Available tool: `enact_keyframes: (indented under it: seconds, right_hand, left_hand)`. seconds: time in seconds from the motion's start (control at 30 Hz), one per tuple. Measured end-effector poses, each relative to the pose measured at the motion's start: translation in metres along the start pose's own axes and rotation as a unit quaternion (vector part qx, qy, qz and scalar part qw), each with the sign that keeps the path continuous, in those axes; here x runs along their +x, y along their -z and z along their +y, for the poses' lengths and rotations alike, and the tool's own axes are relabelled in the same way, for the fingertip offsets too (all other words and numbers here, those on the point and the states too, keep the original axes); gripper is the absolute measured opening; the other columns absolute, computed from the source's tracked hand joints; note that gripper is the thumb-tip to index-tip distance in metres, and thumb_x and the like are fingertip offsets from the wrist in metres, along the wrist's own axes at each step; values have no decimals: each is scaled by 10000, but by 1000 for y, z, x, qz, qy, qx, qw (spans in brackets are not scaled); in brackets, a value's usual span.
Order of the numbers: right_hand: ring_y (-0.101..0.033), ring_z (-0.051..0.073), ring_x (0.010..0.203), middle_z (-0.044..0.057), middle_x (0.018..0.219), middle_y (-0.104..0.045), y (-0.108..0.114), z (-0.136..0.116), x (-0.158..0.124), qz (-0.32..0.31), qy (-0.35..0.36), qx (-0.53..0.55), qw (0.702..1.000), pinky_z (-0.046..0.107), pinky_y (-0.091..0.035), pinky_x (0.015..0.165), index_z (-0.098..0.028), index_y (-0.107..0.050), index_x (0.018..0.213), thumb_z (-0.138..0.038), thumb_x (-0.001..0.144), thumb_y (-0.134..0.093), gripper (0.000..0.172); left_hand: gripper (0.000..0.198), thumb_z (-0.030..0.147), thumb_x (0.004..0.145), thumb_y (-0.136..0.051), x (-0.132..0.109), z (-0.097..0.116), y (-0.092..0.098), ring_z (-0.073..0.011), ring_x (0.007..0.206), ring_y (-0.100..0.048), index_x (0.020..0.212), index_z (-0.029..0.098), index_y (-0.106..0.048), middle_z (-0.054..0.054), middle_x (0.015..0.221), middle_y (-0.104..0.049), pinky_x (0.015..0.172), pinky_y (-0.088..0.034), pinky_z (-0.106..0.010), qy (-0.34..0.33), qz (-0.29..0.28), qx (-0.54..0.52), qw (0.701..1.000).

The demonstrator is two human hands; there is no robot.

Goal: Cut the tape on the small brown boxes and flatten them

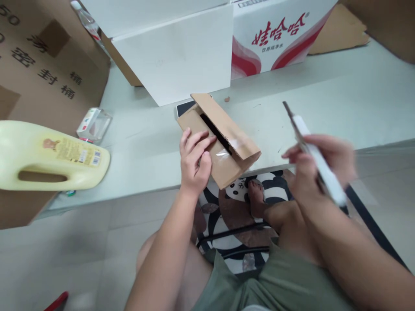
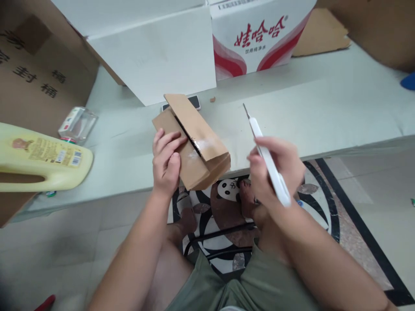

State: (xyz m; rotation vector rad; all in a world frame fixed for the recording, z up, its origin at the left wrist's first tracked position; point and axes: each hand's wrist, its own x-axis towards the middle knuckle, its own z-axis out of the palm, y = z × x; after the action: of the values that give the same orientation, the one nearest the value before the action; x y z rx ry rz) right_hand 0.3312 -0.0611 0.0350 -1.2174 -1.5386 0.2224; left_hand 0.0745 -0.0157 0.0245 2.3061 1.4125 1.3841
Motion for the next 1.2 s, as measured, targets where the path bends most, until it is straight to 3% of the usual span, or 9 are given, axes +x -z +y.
enact_keyframes:
  seconds: [0.07,0.17,0.27,0.4,0.57,0.7,0.83,0.97,1.2]
  right_hand:
    - [-696,256,817,76,936,-713,-15,23,13,-30,-29,-86,995,424,-580,715,-262,-640,1235,-414,925,-614,346]
    - [-672,350,1016,169,1102,-697,-36,58,24,-185,-97,-192,959,503,-579,846,-176,-621,1366,-346,824,-654,568]
    - [-627,407,1134,216,1184,-665,-49,80,25,-241,-159,-254,923,561,-544,942,-136,-534,1489,-314,767,-653,752]
    - [-579,431,1255,242,1375,-606,-52,85,23,-225,-181,-266,920,610,-504,1020,-158,-487,1532,-297,744,-649,816]
    - [-563,398,1340,234,1410,-615,-54,74,19,-189,-127,-194,954,591,-444,1144,-119,-732,1225,-268,835,-555,453]
    - [-578,371,1330,163,1275,-721,-61,61,13,-253,-86,-123,956,610,-408,1188,-179,-804,981,-285,875,-513,328]
    - [-629,326,1271,116,1275,-737,-64,46,12,-298,-63,-9,953,592,-456,1156,-211,-747,1123,-281,877,-489,364]
    - [-604,321,1338,130,1396,-677,-65,35,12,-251,-88,89,960,536,-506,1110,-231,-600,1357,-403,911,-542,481]
    - [-666,270,1144,97,1238,-672,-72,44,6,-177,-105,216,954,474,-553,993,-281,-437,1363,-397,871,-661,553]
  left_hand:
    - [505,505,1066,-330,1,-4,2,-276,1367,-578,1198,241,-739,-93,1278,-721,1291,-297,-543,1,-6,-4,1000]
    - [532,562,1051,-333,2,-10,5,-281,1370,-575,1184,251,-744,-93,1276,-721,1297,-286,-549,13,-16,-6,1000]
    - [522,579,1040,-359,2,-14,11,-285,1398,-552,1189,260,-743,-85,1287,-717,1304,-270,-557,22,-27,-20,999]
    - [493,591,1024,-413,-1,-19,19,-295,1437,-524,1184,263,-745,-82,1319,-717,1305,-266,-574,47,-27,-40,998]
    - [517,668,973,-461,-7,-35,28,-300,1433,-543,1058,248,-750,-86,1289,-731,1293,-313,-536,130,42,-94,986]
    - [669,760,940,-312,-14,-56,38,-333,1390,-597,1086,244,-713,-126,1337,-714,1127,-521,-532,287,68,-235,926]
    - [659,801,898,-404,-21,-65,44,-344,1253,-695,1082,243,-704,-150,1214,-769,1012,-596,-502,389,-21,-276,879]
    - [517,582,721,-809,-22,-62,40,-316,1123,-739,1069,236,-647,-140,1166,-775,998,-592,-473,397,51,-277,874]
    - [538,424,648,-881,-11,-36,39,-286,1112,-714,1092,253,-630,-76,1153,-731,908,-579,-377,378,89,-429,816]
